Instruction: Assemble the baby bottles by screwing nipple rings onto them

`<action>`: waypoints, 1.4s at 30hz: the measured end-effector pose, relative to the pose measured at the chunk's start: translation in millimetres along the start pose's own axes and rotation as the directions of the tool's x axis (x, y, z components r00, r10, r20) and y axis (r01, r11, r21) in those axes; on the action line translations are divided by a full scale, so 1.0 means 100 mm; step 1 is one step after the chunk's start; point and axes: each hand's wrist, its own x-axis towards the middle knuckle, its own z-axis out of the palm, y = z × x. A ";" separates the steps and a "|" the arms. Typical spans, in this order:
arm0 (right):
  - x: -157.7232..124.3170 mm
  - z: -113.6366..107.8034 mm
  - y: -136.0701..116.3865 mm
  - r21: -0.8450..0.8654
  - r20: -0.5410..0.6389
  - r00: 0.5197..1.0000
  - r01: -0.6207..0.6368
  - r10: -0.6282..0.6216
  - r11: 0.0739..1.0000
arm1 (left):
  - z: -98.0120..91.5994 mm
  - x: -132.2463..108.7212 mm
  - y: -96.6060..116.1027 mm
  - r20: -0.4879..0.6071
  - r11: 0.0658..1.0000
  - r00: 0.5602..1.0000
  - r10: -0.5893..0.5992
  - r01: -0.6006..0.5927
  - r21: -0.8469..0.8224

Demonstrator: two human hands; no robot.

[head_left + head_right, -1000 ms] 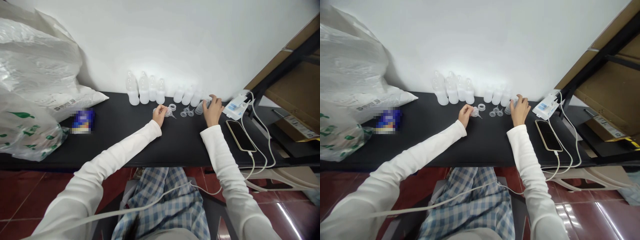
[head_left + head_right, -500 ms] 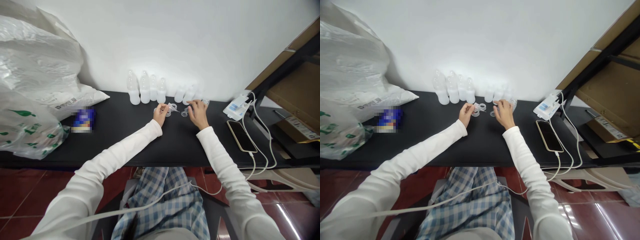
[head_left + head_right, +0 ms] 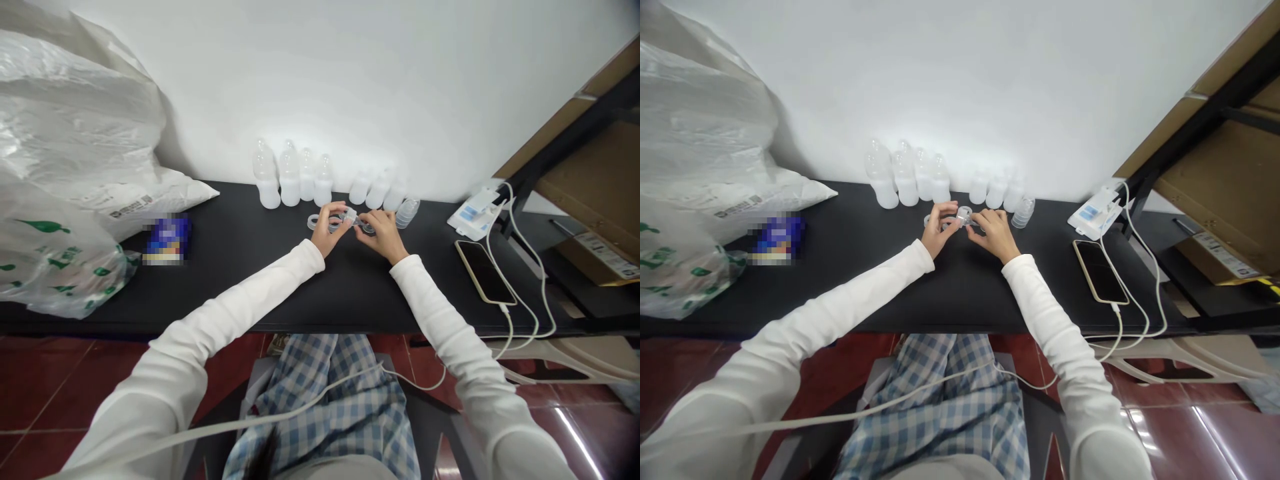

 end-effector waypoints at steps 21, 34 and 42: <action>0.12 -0.07 -0.21 -0.013 0.148 0.985 0.088 -0.085 0.996 | -0.01 0.00 0.30 -0.090 0.986 0.985 -0.147 0.153 0.067; 0.14 -0.16 -0.19 -0.038 0.154 0.971 0.189 -0.181 0.981 | -0.05 0.02 0.30 -0.131 0.973 0.973 -0.191 0.205 0.110; 0.10 -0.17 -0.10 -0.034 0.201 0.966 0.173 -0.163 0.984 | 0.00 0.05 0.20 -0.195 0.938 0.919 -0.344 0.346 -0.026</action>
